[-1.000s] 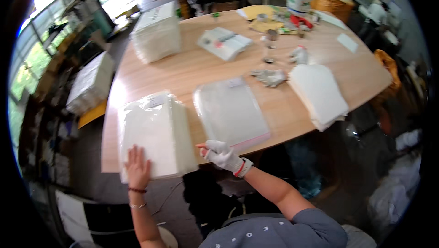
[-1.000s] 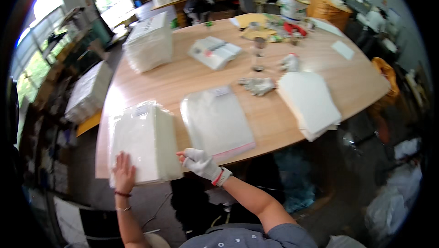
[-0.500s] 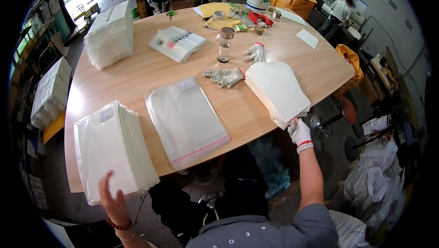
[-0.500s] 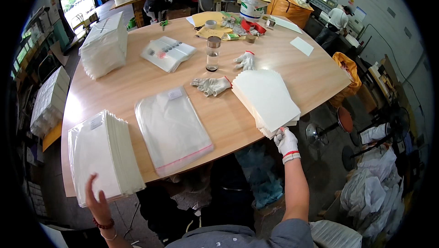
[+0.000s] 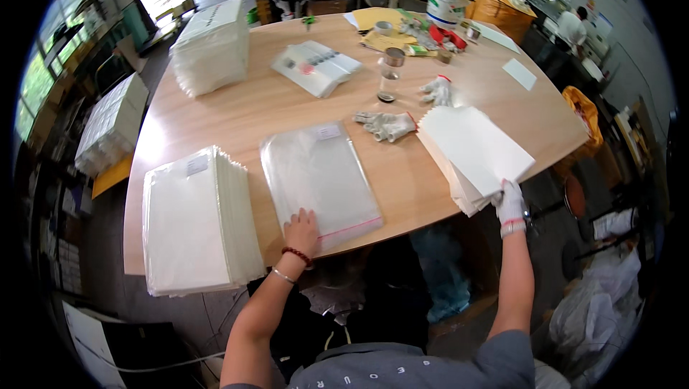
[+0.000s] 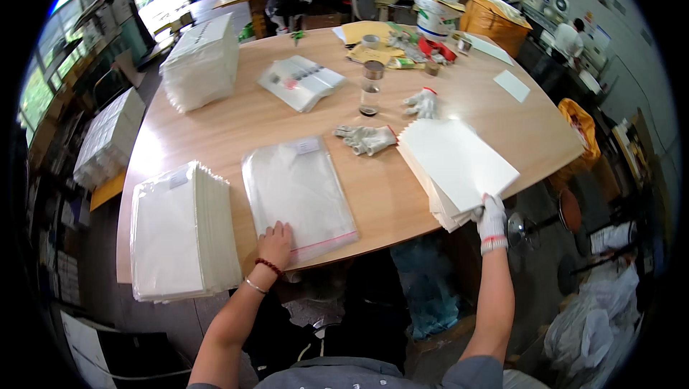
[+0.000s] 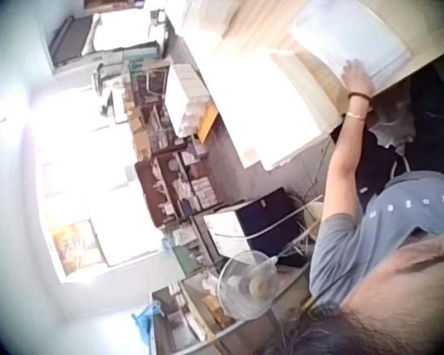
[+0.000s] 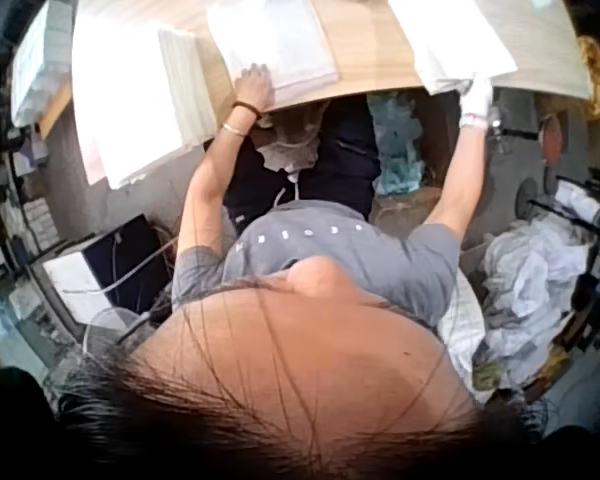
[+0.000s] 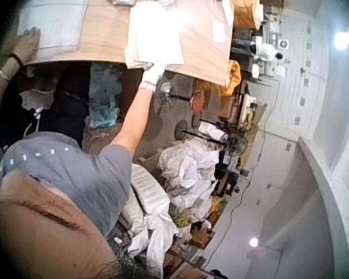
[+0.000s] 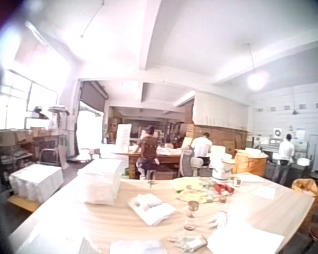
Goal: The person repeatedly picks up white paper sheets from a stack, places them into clear plastic bags, and sets the filled bags aside on the table. The process is continuous and repetitive throughout the clip.
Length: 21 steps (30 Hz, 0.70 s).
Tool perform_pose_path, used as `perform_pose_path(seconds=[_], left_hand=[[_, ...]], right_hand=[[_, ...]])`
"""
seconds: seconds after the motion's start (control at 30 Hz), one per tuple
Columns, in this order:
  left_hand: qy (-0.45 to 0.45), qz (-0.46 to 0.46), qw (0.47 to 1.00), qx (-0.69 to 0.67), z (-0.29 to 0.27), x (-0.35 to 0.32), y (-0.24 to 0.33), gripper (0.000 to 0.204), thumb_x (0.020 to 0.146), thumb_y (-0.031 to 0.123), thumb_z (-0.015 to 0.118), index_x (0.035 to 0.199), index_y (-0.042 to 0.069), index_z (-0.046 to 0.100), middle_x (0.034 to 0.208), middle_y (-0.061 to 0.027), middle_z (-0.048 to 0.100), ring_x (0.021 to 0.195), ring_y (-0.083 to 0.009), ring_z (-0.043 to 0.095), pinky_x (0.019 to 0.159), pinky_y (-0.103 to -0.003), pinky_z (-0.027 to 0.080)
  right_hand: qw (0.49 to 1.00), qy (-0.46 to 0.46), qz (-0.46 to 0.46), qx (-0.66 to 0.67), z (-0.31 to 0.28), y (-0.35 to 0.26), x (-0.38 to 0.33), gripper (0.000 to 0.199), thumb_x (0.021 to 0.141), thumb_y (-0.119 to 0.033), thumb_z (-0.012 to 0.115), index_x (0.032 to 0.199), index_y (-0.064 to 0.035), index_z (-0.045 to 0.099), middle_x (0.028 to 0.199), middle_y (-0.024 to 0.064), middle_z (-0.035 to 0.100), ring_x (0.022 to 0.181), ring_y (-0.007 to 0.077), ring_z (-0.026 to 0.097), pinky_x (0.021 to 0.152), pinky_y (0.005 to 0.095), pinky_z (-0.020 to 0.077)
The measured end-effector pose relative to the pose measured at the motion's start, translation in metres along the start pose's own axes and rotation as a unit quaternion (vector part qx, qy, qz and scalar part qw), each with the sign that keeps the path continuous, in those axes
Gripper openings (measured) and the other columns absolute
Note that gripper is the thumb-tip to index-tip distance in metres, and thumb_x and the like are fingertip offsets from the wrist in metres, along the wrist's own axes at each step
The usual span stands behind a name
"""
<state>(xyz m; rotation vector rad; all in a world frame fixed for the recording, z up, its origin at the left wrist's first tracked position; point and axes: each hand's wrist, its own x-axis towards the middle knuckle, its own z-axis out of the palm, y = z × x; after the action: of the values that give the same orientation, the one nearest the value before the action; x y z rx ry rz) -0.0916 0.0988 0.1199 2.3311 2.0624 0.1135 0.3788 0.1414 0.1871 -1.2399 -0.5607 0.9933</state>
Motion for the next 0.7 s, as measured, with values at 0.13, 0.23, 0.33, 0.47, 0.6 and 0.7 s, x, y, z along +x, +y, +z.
perform_pose_path(seconds=[0.13,0.23,0.33,0.47,0.6,0.7], left_hand=[[0.021,0.054,0.995,0.083,-0.007,0.009,-0.012,0.017,0.076,0.011,0.049,0.090,0.007,0.058,0.091,-0.0108,0.055,0.085,-0.0252,0.055,0.073,-0.034,0.044],[0.038,0.026,0.999,-0.020,0.006,0.022,-0.031,0.008,0.075,0.010,0.049,0.077,0.008,0.057,0.082,-0.0083,0.057,0.082,-0.0224,0.056,0.070,-0.035,0.045],[0.117,-0.007,0.985,-0.130,0.020,0.025,-0.041,0.010,0.076,0.009,0.047,0.076,0.006,0.056,0.083,-0.0090,0.058,0.081,-0.0246,0.056,0.071,-0.037,0.045],[0.203,0.067,0.967,-0.137,0.024,0.013,-0.046,0.012,0.075,0.012,0.051,0.083,0.005,0.058,0.086,-0.0110,0.058,0.084,-0.0280,0.055,0.073,-0.036,0.046],[0.289,-0.109,0.937,-0.163,-0.009,-0.001,-0.029,0.016,0.077,0.018,0.056,0.083,0.003,0.059,0.076,-0.0116,0.060,0.071,-0.0304,0.056,0.065,-0.037,0.047],[0.048,-0.180,0.909,-0.373,-0.024,0.001,-0.037,0.021,0.082,0.018,0.052,0.087,-0.002,0.058,0.066,-0.0109,0.062,0.050,-0.0237,0.053,0.051,-0.032,0.046]], right_hand=[[0.995,-0.024,-0.054,-0.081,0.018,-0.002,-0.092,0.025,0.087,-0.017,0.045,0.109,-0.0049,0.048,0.071,-0.0003,0.051,0.047,0.0065,0.042,0.037,0.0201,0.0324],[0.984,-0.156,0.001,-0.081,0.018,0.006,-0.160,0.031,0.082,-0.017,0.047,0.107,0.0003,0.051,0.097,0.0061,0.057,0.090,0.0145,0.053,0.076,0.0269,0.0438],[0.952,-0.244,0.184,-0.027,0.019,0.023,-0.202,0.035,0.078,-0.017,0.051,0.107,0.0035,0.052,0.098,0.0093,0.058,0.085,0.0183,0.057,0.076,0.0291,0.0457],[0.951,-0.210,0.223,0.031,0.024,0.049,-0.227,0.038,0.078,-0.014,0.050,0.110,0.0063,0.049,0.102,0.0120,0.057,0.090,0.0203,0.057,0.077,0.0289,0.0456],[0.950,-0.141,0.264,0.095,0.022,0.070,-0.239,0.025,0.080,-0.016,0.049,0.100,-0.0019,0.052,0.074,0.0055,0.056,0.052,0.0141,0.053,0.042,0.0254,0.0414],[0.957,-0.088,0.267,0.069,0.038,0.072,-0.258,0.019,0.082,-0.020,0.049,0.094,-0.0050,0.052,0.064,0.0041,0.052,0.041,0.0129,0.046,0.033,0.0242,0.0338]])
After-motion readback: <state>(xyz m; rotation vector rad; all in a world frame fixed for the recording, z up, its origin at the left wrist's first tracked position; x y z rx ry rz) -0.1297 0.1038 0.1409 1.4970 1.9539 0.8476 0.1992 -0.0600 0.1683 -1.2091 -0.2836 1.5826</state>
